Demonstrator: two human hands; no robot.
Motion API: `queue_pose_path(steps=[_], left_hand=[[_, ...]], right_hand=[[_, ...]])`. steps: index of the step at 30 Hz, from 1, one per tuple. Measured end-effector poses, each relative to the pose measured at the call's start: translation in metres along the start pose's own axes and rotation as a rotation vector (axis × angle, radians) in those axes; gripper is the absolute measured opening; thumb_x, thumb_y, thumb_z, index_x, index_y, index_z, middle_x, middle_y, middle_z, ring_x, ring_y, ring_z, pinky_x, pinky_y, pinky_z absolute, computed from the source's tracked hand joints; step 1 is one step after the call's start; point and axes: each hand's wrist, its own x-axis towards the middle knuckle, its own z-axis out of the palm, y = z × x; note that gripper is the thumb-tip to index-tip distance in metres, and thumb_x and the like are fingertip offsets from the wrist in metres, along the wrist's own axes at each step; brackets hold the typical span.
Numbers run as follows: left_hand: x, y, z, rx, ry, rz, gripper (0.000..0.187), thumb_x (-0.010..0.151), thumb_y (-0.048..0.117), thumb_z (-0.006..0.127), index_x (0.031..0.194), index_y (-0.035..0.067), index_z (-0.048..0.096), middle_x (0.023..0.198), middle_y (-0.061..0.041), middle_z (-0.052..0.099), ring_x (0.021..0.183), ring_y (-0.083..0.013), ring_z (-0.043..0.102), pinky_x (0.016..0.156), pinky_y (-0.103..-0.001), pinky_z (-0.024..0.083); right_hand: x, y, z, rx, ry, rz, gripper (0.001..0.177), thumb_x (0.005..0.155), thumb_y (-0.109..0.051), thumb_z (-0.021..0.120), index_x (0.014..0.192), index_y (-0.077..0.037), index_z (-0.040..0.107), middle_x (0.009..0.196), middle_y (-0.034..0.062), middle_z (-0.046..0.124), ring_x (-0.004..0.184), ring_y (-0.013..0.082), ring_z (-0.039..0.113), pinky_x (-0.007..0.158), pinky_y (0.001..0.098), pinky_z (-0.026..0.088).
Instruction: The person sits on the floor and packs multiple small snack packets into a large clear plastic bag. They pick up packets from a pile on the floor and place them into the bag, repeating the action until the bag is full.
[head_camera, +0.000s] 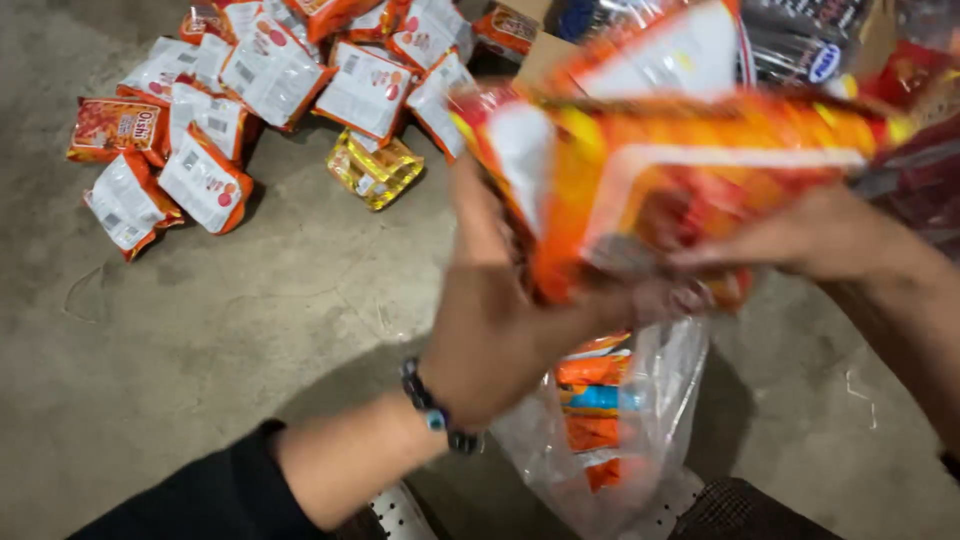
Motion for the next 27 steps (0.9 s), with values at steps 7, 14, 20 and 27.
queue_pose_path(steps=[7,14,20,27], left_hand=[[-0.058,-0.050,0.002,0.758,-0.959,-0.313,0.094,0.074,0.063,0.079,0.146,0.011,0.048,0.142,-0.018,0.058,0.135,-0.0340,0.051,0.114,-0.056,0.031],[-0.132,-0.108,0.007,0.934,-1.122,0.302,0.098,0.073,0.081,0.053,0.135,0.006,0.064,0.129,-0.015,0.068,0.124,-0.0316,0.060,0.121,-0.052,0.025],[-0.135,-0.103,0.007,1.025,-1.594,-0.100,0.046,0.095,0.049,0.053,0.098,0.009,0.077,0.096,-0.012,0.076,0.098,-0.0308,0.073,0.109,-0.052,0.040],[-0.135,-0.092,0.021,0.885,-1.355,0.171,0.031,0.089,0.017,0.058,0.117,0.015,0.072,0.080,-0.010,0.076,0.077,-0.0319,0.075,0.075,-0.047,0.058]], right_hand=[[-0.091,0.163,0.026,0.454,-0.125,0.425,0.079,0.061,0.008,0.083,0.136,-0.003,0.061,0.128,0.0079,0.072,0.115,0.0195,0.069,0.098,0.0356,0.056],[-0.092,0.168,0.078,0.566,-0.286,0.372,0.077,0.071,0.001,0.084,0.142,-0.003,0.055,0.134,0.0073,0.068,0.123,0.0199,0.063,0.104,0.0393,0.052],[-0.078,0.120,0.054,0.101,-0.484,0.378,0.094,0.068,-0.017,0.086,0.151,-0.006,0.042,0.141,0.0131,0.063,0.125,0.0240,0.062,0.101,0.0399,0.054],[-0.063,0.074,0.062,-0.744,-0.660,0.272,0.116,0.061,-0.032,0.090,0.156,-0.013,0.027,0.148,0.0112,0.052,0.130,0.0310,0.051,0.107,0.0402,0.045]])
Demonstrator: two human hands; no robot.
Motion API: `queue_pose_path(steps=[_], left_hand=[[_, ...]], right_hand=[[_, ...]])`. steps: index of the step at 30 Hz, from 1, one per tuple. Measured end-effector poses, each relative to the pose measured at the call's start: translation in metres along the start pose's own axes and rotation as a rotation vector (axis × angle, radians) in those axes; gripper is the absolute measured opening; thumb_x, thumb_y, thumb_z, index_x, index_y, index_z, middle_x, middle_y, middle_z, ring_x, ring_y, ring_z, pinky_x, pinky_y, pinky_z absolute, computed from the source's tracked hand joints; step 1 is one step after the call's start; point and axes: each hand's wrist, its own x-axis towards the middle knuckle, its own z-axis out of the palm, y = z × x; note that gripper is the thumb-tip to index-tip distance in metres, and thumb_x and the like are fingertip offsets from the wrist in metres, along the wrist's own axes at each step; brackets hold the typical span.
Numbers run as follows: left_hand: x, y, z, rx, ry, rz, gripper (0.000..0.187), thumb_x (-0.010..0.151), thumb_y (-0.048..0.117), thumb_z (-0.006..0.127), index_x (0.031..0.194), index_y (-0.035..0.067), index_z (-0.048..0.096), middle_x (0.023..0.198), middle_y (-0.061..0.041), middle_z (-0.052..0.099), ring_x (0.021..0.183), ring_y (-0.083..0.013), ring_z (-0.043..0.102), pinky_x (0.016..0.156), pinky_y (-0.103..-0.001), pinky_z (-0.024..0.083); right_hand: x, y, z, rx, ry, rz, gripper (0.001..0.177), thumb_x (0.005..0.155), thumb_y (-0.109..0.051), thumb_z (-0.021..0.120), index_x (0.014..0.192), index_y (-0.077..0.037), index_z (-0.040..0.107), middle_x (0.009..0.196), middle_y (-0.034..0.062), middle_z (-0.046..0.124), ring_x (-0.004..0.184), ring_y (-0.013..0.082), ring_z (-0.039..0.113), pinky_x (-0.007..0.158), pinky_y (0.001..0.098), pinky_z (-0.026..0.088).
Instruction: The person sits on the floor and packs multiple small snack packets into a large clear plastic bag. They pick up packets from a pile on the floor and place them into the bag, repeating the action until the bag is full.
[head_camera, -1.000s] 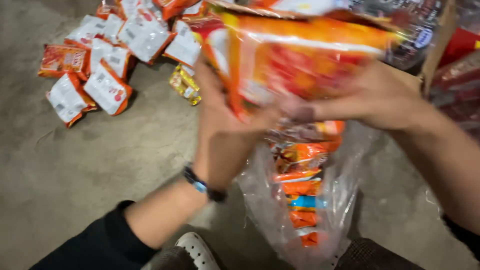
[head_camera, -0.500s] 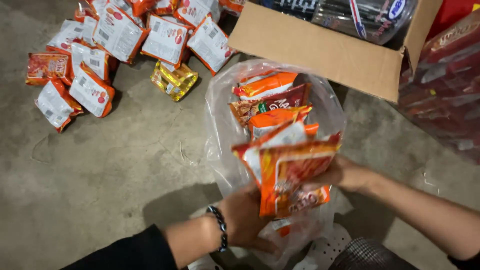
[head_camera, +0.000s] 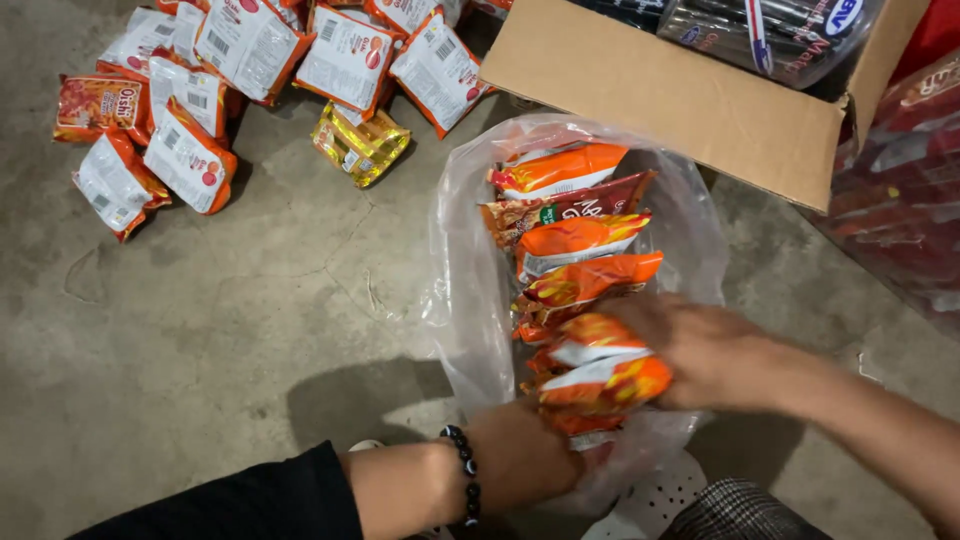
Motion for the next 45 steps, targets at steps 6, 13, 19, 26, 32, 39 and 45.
queue_pose_path(steps=[6,13,19,26,32,39,45], left_hand=[[0.007,0.000,-0.020,-0.048,0.035,-0.159,0.023,0.102,0.029,0.057,0.102,0.011,0.070,0.081,-0.009,0.074,0.082,-0.0300,0.074,0.074,-0.044,0.056],[0.007,-0.004,-0.031,0.177,0.298,0.038,0.016,0.109,0.021,0.057,0.120,0.011,0.066,0.117,-0.009,0.065,0.114,-0.0291,0.063,0.088,-0.045,0.051],[0.023,-0.027,-0.015,0.388,0.411,-0.244,0.030,0.091,0.032,0.058,0.113,0.012,0.060,0.145,-0.021,0.049,0.128,-0.0514,0.053,0.101,-0.061,0.048],[0.032,-0.032,-0.004,0.360,0.316,-0.383,0.074,0.085,0.035,0.060,0.154,0.023,0.036,0.162,-0.025,0.026,0.138,-0.0516,0.040,0.107,-0.068,0.036],[0.035,-0.038,-0.006,0.450,0.249,-0.394,0.078,0.087,0.034,0.059,0.159,0.017,0.032,0.159,-0.029,0.031,0.134,-0.0439,0.045,0.105,-0.060,0.041],[0.037,-0.037,-0.002,0.488,0.241,-0.365,0.073,0.097,0.036,0.054,0.161,0.005,0.035,0.163,-0.026,0.037,0.130,-0.0387,0.045,0.105,-0.055,0.040],[0.050,-0.045,0.029,0.545,0.326,-0.464,0.069,0.094,0.043,0.053,0.155,0.014,0.040,0.162,-0.016,0.038,0.151,-0.0352,0.030,0.122,-0.056,0.020]], right_hand=[[0.023,-0.031,0.022,-0.299,0.203,-0.089,0.097,0.066,-0.015,0.080,0.153,-0.012,0.036,0.136,0.0148,0.053,0.123,0.0353,0.055,0.095,0.0462,0.052],[0.030,-0.021,0.030,-0.267,0.086,0.046,0.098,0.070,-0.020,0.081,0.155,-0.013,0.032,0.138,0.0158,0.049,0.123,0.0379,0.051,0.094,0.0479,0.053],[0.017,0.011,0.049,-0.022,0.307,-0.017,0.103,0.066,-0.031,0.085,0.154,-0.017,0.034,0.141,0.0155,0.048,0.125,0.0358,0.050,0.094,0.0472,0.054],[-0.002,0.024,0.031,-0.075,-0.055,0.390,0.115,0.077,-0.037,0.084,0.164,-0.015,0.012,0.144,0.0185,0.050,0.123,0.0375,0.061,0.098,0.0454,0.055],[-0.003,0.028,0.036,-0.018,0.057,0.187,0.091,0.077,-0.031,0.083,0.147,-0.007,0.032,0.133,0.0219,0.061,0.119,0.0394,0.064,0.094,0.0464,0.057],[0.005,0.003,0.031,0.243,0.277,0.112,0.090,0.072,-0.023,0.081,0.148,-0.010,0.035,0.145,0.0205,0.048,0.112,0.0417,0.064,0.089,0.0465,0.058],[0.021,0.005,0.042,0.152,0.248,0.127,0.109,0.069,-0.036,0.088,0.152,-0.006,0.023,0.146,0.0269,0.041,0.117,0.0512,0.057,0.087,0.0507,0.054]])
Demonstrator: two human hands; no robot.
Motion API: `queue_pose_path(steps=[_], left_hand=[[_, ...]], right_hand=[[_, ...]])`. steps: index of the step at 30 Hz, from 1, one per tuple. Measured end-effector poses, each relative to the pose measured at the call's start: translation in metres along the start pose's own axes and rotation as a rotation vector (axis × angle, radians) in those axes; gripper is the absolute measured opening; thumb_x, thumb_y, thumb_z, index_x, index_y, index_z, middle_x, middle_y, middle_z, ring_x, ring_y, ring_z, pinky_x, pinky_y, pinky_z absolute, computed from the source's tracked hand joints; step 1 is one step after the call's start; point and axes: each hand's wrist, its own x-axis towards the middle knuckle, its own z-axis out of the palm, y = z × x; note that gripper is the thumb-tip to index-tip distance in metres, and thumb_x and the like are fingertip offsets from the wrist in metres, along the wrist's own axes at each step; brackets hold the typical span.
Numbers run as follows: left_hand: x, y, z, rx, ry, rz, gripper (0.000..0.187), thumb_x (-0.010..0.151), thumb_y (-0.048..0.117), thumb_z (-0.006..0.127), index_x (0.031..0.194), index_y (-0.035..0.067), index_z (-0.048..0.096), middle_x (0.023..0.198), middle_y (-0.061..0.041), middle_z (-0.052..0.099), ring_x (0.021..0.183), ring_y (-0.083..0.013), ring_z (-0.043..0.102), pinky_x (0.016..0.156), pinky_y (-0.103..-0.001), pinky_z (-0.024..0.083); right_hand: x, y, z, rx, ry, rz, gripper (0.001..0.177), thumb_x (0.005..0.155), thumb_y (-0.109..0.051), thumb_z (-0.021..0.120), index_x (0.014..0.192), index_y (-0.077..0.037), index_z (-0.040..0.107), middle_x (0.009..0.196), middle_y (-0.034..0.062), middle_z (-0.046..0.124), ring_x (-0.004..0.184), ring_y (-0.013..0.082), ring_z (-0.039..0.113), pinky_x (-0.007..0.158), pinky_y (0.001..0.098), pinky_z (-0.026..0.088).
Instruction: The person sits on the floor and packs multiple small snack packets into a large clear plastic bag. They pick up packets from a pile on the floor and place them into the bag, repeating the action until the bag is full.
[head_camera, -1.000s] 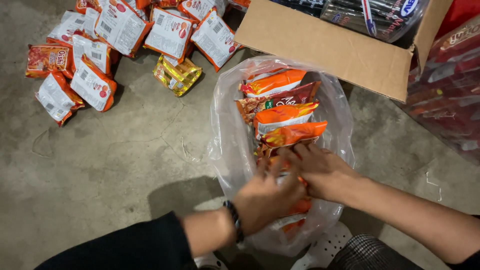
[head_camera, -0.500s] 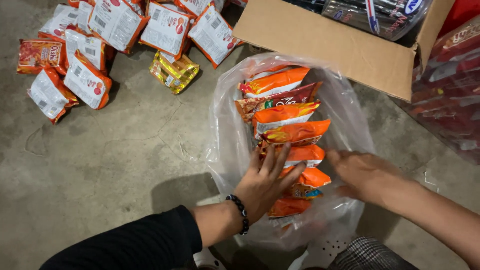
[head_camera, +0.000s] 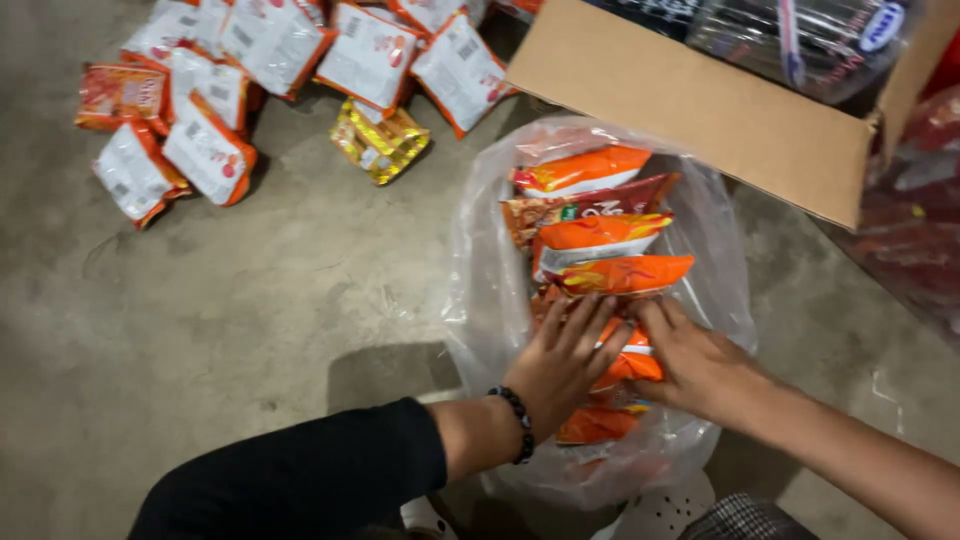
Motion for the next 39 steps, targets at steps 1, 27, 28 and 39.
queue_pose_path(steps=[1,27,28,39], left_hand=[[0.000,-0.003,-0.005,0.006,-0.002,-0.014,0.069,0.094,0.043,0.053,0.155,0.014,0.040,0.162,-0.016,0.038,0.151,-0.0352,0.030,0.122,-0.056,0.020],[-0.039,-0.253,-0.141,0.042,0.161,-0.621,0.029,0.096,0.035,0.067,0.103,0.008,0.069,0.086,-0.014,0.073,0.085,-0.0352,0.069,0.079,-0.053,0.052],[-0.056,-0.268,-0.122,0.043,0.160,-0.620,0.029,0.096,0.035,0.067,0.103,0.008,0.069,0.086,-0.014,0.073,0.085,-0.0352,0.069,0.079,-0.053,0.052],[-0.216,-0.433,0.024,-0.231,-0.599,-1.293,0.057,0.090,0.048,0.070,0.133,0.012,0.064,0.136,-0.016,0.063,0.123,-0.0357,0.062,0.099,-0.051,0.052]], right_hand=[[0.000,0.002,-0.001,-0.006,-0.002,-0.014,0.109,0.069,-0.036,0.088,0.152,-0.006,0.023,0.146,0.0269,0.041,0.117,0.0512,0.057,0.087,0.0507,0.054],[0.063,-0.130,-0.073,-0.563,0.558,-0.631,0.056,0.085,-0.011,0.059,0.140,-0.008,0.055,0.103,0.0112,0.066,0.094,0.0304,0.067,0.079,0.0441,0.054],[0.065,-0.133,-0.068,-0.561,0.559,-0.631,0.056,0.085,-0.011,0.059,0.140,-0.008,0.055,0.103,0.0112,0.066,0.094,0.0304,0.067,0.079,0.0441,0.054],[0.136,-0.192,-0.020,-0.328,0.536,-0.872,0.045,0.077,-0.017,0.067,0.122,-0.010,0.061,0.133,0.0162,0.059,0.124,0.0353,0.056,0.107,0.0542,0.043]])
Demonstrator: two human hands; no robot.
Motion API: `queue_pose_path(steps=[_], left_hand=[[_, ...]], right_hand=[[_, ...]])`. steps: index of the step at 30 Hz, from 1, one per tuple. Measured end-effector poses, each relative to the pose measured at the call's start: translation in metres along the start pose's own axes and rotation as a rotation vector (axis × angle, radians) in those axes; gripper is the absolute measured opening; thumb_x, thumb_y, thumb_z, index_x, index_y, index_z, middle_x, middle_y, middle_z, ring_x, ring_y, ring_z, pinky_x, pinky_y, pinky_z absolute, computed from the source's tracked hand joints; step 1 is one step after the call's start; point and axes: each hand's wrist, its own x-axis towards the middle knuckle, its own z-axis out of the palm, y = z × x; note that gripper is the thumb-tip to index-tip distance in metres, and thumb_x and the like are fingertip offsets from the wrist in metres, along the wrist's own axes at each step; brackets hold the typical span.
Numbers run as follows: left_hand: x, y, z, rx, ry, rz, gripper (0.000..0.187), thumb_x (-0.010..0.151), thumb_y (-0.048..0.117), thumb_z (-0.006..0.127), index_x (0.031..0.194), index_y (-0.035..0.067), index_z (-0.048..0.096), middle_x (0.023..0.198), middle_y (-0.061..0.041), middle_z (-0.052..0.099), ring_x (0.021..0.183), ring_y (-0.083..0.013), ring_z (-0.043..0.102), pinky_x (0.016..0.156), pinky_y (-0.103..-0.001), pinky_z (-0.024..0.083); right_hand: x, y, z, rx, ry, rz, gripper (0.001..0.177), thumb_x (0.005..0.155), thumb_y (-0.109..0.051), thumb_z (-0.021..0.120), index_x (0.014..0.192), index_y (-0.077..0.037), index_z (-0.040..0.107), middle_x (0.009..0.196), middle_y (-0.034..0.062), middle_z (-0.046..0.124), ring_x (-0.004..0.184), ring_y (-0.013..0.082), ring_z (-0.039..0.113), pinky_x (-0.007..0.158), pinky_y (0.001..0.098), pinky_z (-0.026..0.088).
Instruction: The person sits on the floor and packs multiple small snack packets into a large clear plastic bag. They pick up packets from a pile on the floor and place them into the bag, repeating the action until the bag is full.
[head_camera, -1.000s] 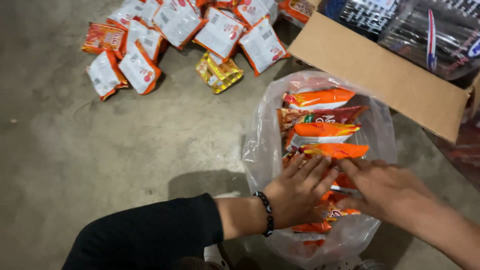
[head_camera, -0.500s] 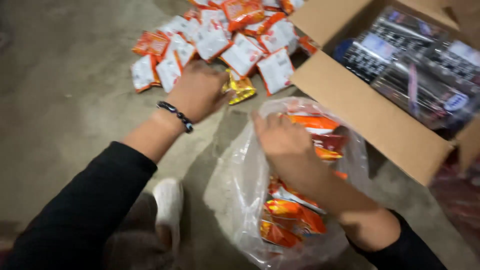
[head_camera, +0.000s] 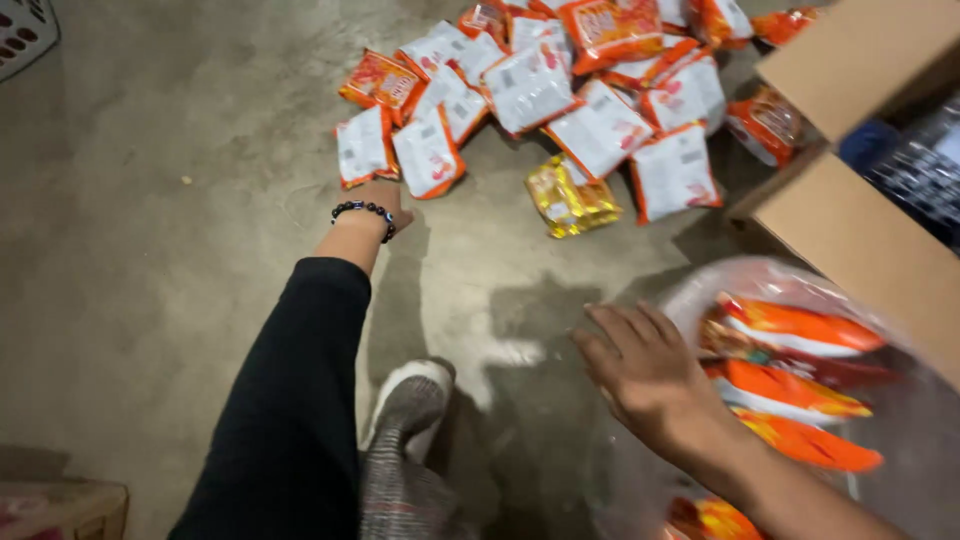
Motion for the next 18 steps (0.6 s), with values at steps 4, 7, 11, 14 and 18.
queue_pose_path(steps=[4,7,11,14,18], left_hand=[[0.050,-0.038,-0.006,-0.093,0.003,-0.076,0.055,0.091,0.047,0.068,0.136,0.014,0.063,0.139,-0.015,0.063,0.126,-0.0350,0.062,0.103,-0.050,0.051],[0.106,-0.072,0.016,-0.187,0.035,-0.174,0.049,0.095,0.043,0.065,0.134,0.015,0.066,0.138,-0.016,0.065,0.127,-0.0358,0.063,0.103,-0.051,0.052],[0.172,-0.106,0.061,-0.474,0.275,-0.283,0.053,0.092,0.044,0.068,0.133,0.012,0.065,0.133,-0.018,0.065,0.124,-0.0400,0.062,0.103,-0.051,0.051],[0.208,-0.123,0.094,-0.717,0.453,-0.369,0.064,0.086,0.049,0.074,0.136,0.011,0.061,0.130,-0.021,0.065,0.124,-0.0415,0.060,0.103,-0.052,0.048],[0.256,-0.144,0.158,-0.995,0.603,-0.436,0.092,0.076,0.062,0.085,0.141,0.004,0.053,0.133,-0.024,0.060,0.122,-0.0417,0.057,0.101,-0.051,0.044]], right_hand=[[0.067,-0.015,0.012,0.023,-0.035,0.056,0.043,0.082,-0.018,0.070,0.122,-0.006,0.061,0.130,0.0188,0.060,0.119,0.0385,0.057,0.098,0.0511,0.046],[0.112,-0.017,0.035,0.067,-0.064,0.086,0.043,0.084,-0.021,0.070,0.123,-0.007,0.061,0.130,0.0185,0.060,0.119,0.0367,0.059,0.096,0.0483,0.048],[0.167,0.004,0.088,0.180,-0.131,0.222,0.050,0.082,-0.024,0.074,0.127,-0.006,0.059,0.129,0.0196,0.060,0.115,0.0387,0.060,0.092,0.0480,0.051],[0.210,0.034,0.139,0.378,-0.150,0.376,0.053,0.086,-0.025,0.074,0.132,-0.006,0.056,0.127,0.0193,0.061,0.109,0.0353,0.065,0.090,0.0443,0.055],[0.252,0.065,0.213,0.554,-0.158,0.718,0.058,0.089,-0.030,0.075,0.138,-0.007,0.054,0.123,0.0170,0.067,0.103,0.0302,0.070,0.088,0.0415,0.056]])
